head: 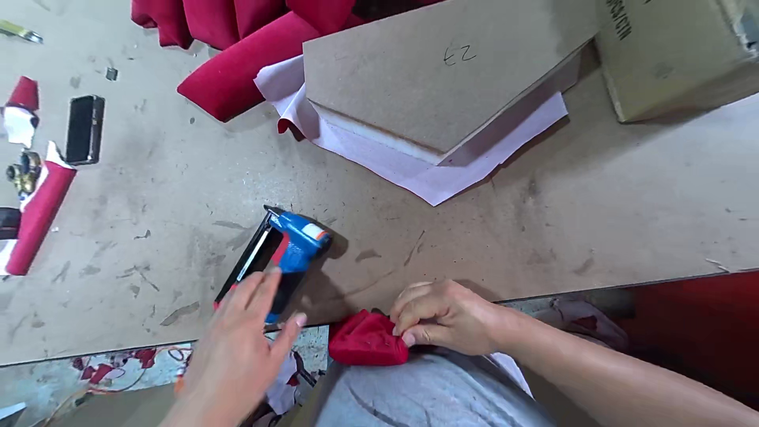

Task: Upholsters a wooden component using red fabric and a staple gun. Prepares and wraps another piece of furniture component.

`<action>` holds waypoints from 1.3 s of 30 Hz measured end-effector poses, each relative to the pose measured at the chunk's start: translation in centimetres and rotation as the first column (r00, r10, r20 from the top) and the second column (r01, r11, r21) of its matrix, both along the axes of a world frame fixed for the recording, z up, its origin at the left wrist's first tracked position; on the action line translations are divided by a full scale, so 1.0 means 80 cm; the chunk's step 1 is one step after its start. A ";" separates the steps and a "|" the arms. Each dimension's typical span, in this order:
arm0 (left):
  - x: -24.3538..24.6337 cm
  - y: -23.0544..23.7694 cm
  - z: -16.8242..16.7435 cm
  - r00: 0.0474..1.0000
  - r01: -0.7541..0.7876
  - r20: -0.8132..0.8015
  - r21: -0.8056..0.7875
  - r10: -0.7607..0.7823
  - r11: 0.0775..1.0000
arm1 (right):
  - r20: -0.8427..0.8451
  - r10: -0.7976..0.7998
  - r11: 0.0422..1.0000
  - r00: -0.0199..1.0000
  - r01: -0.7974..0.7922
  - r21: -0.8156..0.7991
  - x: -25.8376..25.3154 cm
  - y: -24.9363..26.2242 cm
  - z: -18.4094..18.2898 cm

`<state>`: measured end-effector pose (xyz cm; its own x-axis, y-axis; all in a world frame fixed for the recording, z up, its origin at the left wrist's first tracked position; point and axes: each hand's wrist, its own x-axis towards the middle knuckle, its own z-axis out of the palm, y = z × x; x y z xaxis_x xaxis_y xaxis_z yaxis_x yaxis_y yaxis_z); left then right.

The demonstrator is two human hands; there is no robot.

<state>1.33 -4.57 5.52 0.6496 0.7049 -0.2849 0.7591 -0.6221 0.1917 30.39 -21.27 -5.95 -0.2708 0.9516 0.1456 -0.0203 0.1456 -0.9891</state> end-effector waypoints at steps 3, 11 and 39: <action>-0.003 -0.054 -0.007 0.962 0.033 0.267 -0.287 0.047 0.957 | -0.027 -0.018 1.000 0.999 0.019 0.004 -0.020 0.016 0.006; 0.007 -0.113 0.005 0.460 0.177 0.746 -0.609 0.482 0.773 | 0.147 0.223 0.962 0.964 -0.241 0.125 -0.057 0.104 0.207; 0.021 0.154 0.173 0.987 -0.136 -0.155 -0.931 -0.032 0.338 | 0.339 0.234 0.972 0.911 -0.217 -0.089 -0.050 0.075 0.119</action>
